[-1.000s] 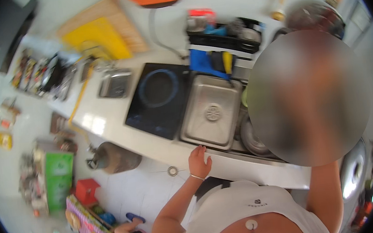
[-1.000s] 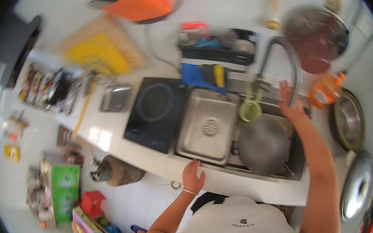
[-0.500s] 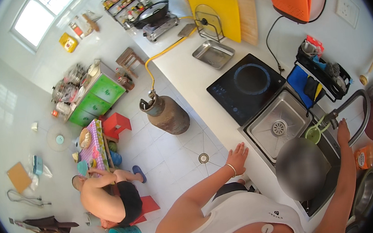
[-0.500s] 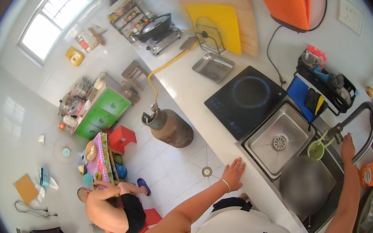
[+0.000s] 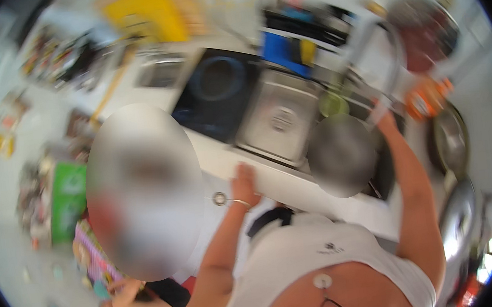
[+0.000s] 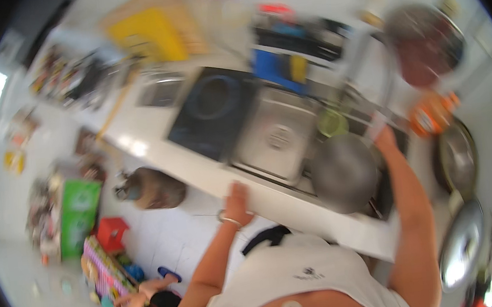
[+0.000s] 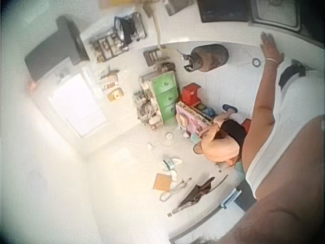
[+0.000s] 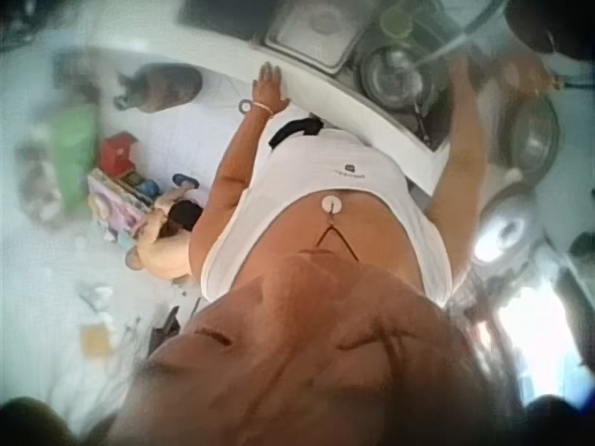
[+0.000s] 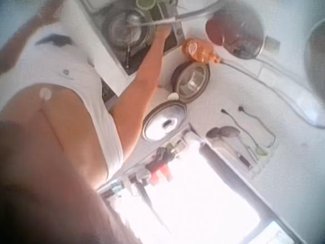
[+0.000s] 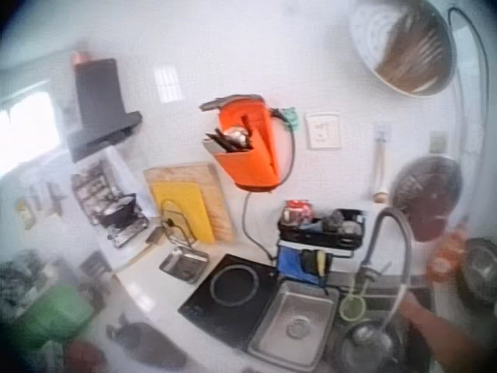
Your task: The person washes a metal bowl, a pot, and a black plastic rack in a sink by hand, then wipes the wall and sink area with a sponge and a cloth.
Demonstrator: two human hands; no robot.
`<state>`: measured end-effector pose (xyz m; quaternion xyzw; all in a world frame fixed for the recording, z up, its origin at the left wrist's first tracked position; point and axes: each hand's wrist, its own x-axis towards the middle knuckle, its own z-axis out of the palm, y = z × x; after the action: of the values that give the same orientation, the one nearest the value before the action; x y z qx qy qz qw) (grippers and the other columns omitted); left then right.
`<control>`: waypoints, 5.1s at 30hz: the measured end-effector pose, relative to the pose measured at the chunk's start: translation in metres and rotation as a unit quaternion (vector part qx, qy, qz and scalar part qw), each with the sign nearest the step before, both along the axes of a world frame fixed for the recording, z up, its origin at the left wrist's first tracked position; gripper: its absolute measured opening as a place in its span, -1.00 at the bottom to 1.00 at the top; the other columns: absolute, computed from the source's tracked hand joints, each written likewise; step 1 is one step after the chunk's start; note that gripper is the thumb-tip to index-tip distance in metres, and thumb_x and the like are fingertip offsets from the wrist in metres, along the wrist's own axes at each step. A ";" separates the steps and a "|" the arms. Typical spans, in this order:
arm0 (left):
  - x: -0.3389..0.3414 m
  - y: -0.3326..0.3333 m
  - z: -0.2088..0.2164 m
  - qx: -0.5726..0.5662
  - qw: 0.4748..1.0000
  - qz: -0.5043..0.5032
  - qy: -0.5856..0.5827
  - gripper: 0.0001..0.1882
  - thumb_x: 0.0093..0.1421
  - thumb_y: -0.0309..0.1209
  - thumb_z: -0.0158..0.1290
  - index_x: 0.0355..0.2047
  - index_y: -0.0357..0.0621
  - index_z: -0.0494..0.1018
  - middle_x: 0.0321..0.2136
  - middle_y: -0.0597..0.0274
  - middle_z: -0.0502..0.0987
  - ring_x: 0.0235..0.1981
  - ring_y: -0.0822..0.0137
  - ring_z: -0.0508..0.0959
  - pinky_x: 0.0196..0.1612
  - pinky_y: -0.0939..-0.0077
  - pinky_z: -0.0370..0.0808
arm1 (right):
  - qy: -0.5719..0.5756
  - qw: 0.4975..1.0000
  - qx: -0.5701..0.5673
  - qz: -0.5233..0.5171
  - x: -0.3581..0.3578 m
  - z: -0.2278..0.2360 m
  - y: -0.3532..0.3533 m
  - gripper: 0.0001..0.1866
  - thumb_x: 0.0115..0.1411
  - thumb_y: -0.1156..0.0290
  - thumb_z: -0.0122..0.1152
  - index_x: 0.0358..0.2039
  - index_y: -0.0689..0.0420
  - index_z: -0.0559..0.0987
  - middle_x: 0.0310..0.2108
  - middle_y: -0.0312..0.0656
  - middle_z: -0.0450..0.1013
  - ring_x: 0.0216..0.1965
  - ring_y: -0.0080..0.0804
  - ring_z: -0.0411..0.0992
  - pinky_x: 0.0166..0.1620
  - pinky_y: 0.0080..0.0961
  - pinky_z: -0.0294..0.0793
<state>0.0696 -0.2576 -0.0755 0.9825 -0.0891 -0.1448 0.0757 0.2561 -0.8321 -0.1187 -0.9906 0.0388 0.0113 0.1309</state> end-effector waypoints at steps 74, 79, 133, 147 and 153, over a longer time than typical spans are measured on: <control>0.303 -0.218 0.278 -0.381 0.831 -0.313 -0.259 -0.30 -0.24 -0.60 -0.10 0.05 -0.17 0.41 -0.01 0.01 0.32 0.09 0.05 0.29 0.22 0.39 0.10 | 0.019 0.946 0.185 -0.267 -0.249 -0.019 0.074 -0.81 0.12 0.37 0.08 -0.32 0.21 0.55 -0.27 0.00 0.50 -0.21 -0.06 0.48 -0.13 -0.17 0.46; 0.161 -0.241 0.217 -0.399 0.830 -0.365 -0.137 -0.22 -0.35 -0.54 -0.07 0.07 -0.28 0.38 -0.10 -0.02 0.34 -0.04 0.08 0.33 0.10 0.28 0.25 | 0.087 0.428 0.848 -0.301 -0.232 0.020 0.083 -0.57 0.25 0.18 0.05 0.06 0.12 0.36 -0.09 -0.08 0.46 -0.16 -0.13 0.47 -0.08 -0.25 0.49; 0.056 -0.221 0.038 -0.496 0.393 0.327 0.702 -0.73 0.25 -0.40 -0.06 -0.03 -0.05 0.38 -0.50 0.28 0.34 -0.67 0.54 0.28 -0.69 0.66 0.23 | -0.130 0.978 0.120 0.114 -0.124 -0.065 0.132 -0.81 0.00 0.42 0.06 -0.33 0.02 0.55 -0.23 -0.19 0.40 -0.09 -0.12 0.36 -0.14 -0.29 0.46; 0.057 -0.223 0.039 -0.493 0.505 0.290 0.646 -0.77 0.20 -0.41 0.00 -0.11 0.07 0.35 -0.54 0.26 0.34 -0.69 0.47 0.29 -0.70 0.59 0.14 | -0.082 0.964 0.222 -0.118 -0.134 -0.053 0.141 -0.77 -0.13 0.58 0.15 -0.37 0.12 0.55 -0.29 -0.01 0.41 -0.17 0.04 0.38 -0.12 -0.21 0.41; 0.068 -0.224 0.051 -0.466 0.545 0.236 0.656 -0.80 0.20 -0.40 0.02 -0.16 0.07 0.32 -0.57 0.26 0.36 -0.72 0.46 0.30 -0.73 0.56 0.12 | -0.135 0.950 0.185 -0.210 -0.131 -0.028 0.132 -0.74 -0.18 0.61 0.18 -0.38 0.14 0.55 -0.26 0.01 0.41 -0.12 0.03 0.35 -0.08 -0.14 0.38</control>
<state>0.1371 -0.4813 -0.0249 0.4267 0.1650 -0.6639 0.5916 0.1246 -0.6996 -0.1470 -0.9105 0.2256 -0.1433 0.3155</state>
